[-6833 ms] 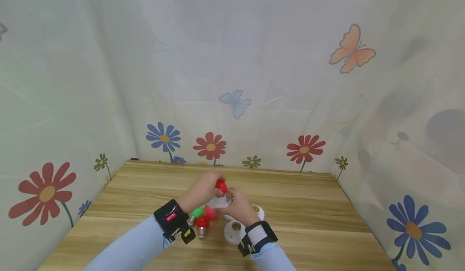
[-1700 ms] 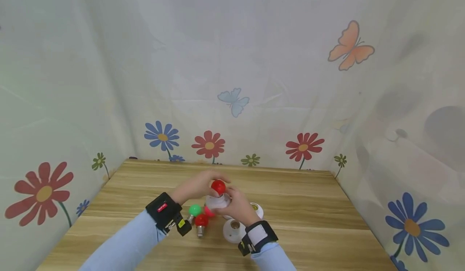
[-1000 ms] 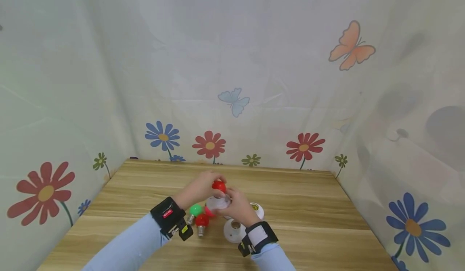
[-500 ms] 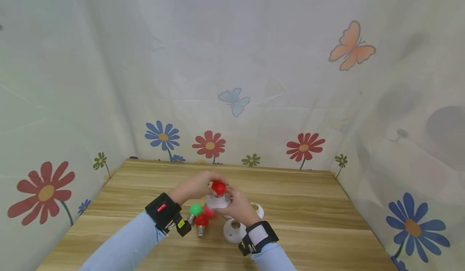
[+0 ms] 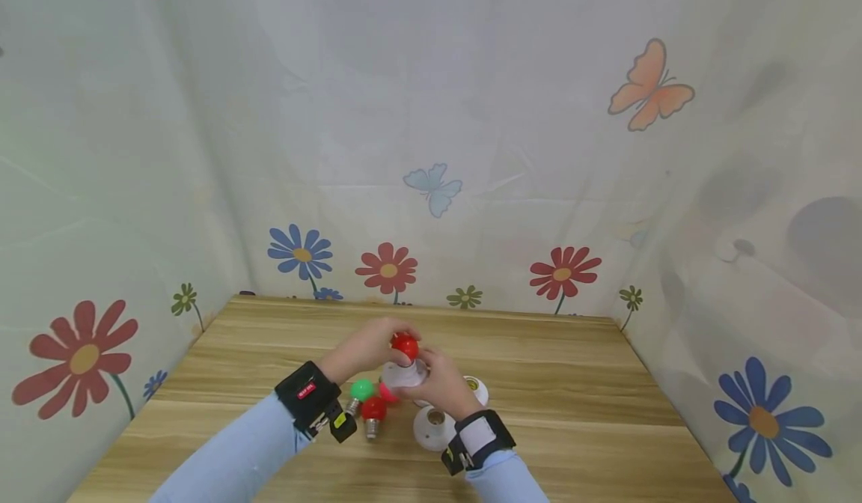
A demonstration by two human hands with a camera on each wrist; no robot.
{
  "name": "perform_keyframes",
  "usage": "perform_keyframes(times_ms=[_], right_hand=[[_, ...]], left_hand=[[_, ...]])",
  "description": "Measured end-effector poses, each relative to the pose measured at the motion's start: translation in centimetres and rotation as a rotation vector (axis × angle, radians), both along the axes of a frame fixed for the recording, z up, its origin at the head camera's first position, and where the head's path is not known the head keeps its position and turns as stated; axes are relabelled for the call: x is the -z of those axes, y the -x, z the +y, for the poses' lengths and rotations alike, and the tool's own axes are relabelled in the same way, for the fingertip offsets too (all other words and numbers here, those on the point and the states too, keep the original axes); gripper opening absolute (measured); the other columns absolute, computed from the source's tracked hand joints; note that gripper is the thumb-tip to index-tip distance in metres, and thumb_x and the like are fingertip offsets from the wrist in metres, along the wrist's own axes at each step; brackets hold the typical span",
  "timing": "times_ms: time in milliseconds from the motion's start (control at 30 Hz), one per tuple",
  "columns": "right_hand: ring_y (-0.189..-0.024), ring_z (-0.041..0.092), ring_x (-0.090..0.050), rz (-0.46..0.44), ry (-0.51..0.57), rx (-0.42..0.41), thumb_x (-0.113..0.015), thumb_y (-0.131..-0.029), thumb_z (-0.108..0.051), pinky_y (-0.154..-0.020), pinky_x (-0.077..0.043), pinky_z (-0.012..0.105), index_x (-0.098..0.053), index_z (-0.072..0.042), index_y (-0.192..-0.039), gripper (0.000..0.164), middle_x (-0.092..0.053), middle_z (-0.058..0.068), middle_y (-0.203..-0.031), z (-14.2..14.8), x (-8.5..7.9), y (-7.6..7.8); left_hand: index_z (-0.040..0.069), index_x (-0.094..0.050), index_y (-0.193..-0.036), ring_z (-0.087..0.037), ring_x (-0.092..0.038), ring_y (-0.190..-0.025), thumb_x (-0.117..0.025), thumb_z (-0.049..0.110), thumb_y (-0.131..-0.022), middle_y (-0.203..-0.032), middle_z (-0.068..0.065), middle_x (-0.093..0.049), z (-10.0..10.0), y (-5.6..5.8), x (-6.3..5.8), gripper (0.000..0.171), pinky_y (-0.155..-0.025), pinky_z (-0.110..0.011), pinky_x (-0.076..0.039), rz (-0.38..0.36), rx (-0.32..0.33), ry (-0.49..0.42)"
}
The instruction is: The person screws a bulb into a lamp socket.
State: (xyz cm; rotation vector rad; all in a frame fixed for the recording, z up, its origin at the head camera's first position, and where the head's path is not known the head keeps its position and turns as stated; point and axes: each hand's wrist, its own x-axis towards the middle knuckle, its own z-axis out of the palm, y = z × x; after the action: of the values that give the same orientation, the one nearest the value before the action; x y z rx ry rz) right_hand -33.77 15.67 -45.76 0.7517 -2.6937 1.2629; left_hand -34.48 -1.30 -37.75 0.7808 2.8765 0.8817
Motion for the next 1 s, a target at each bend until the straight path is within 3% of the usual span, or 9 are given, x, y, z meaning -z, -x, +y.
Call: perform_keyframes(times_ms=[200,433,633,1000], right_hand=[[-0.096,0.015,-0.06,0.019,-0.017,0.011,-0.083,-0.072,-0.042,-0.084,-0.055,0.033,-0.064,-0.011,-0.117,0.057,-0.064,0.0,-0.111,0.0,0.0,0.0],[-0.101,0.019,-0.061,-0.011,-0.008,0.014,-0.083,-0.074,-0.038,-0.088,-0.054,0.037,-0.062,-0.012,-0.124,0.061,-0.064,0.004,-0.12,0.1,-0.2,-0.2],[-0.108,0.023,-0.059,-0.009,-0.032,0.025,-0.083,-0.074,-0.037,-0.091,-0.054,0.04,-0.061,-0.013,-0.127,0.063,-0.061,0.006,-0.128,0.1,-0.2,-0.2],[-0.101,0.019,-0.061,-0.02,-0.035,0.041,-0.083,-0.073,-0.041,-0.087,-0.055,0.036,-0.061,-0.011,-0.125,0.064,-0.063,0.004,-0.121,0.1,0.2,-0.1]], left_hand=[[0.015,-0.068,-0.116,-0.021,-0.057,-0.099,-0.083,0.015,-0.076,-0.11,-0.003,-0.067,0.1,-0.1,0.0,0.043,-0.081,-0.029,-0.054,0.009,-0.004,-0.009],[0.026,-0.065,-0.126,-0.026,-0.053,-0.122,-0.078,0.003,-0.078,-0.134,-0.005,-0.059,-0.5,-0.4,-0.6,0.055,-0.092,-0.034,-0.053,0.014,0.096,0.03],[0.021,-0.068,-0.121,-0.023,-0.06,-0.109,-0.074,-0.002,-0.081,-0.122,-0.003,-0.065,-0.5,-0.6,-1.0,0.047,-0.091,-0.034,-0.054,-0.006,0.088,0.051],[0.019,-0.07,-0.118,-0.02,-0.061,-0.099,-0.076,0.001,-0.08,-0.113,-0.002,-0.069,-0.1,-0.5,-0.4,0.043,-0.086,-0.031,-0.055,0.003,0.071,0.044]])
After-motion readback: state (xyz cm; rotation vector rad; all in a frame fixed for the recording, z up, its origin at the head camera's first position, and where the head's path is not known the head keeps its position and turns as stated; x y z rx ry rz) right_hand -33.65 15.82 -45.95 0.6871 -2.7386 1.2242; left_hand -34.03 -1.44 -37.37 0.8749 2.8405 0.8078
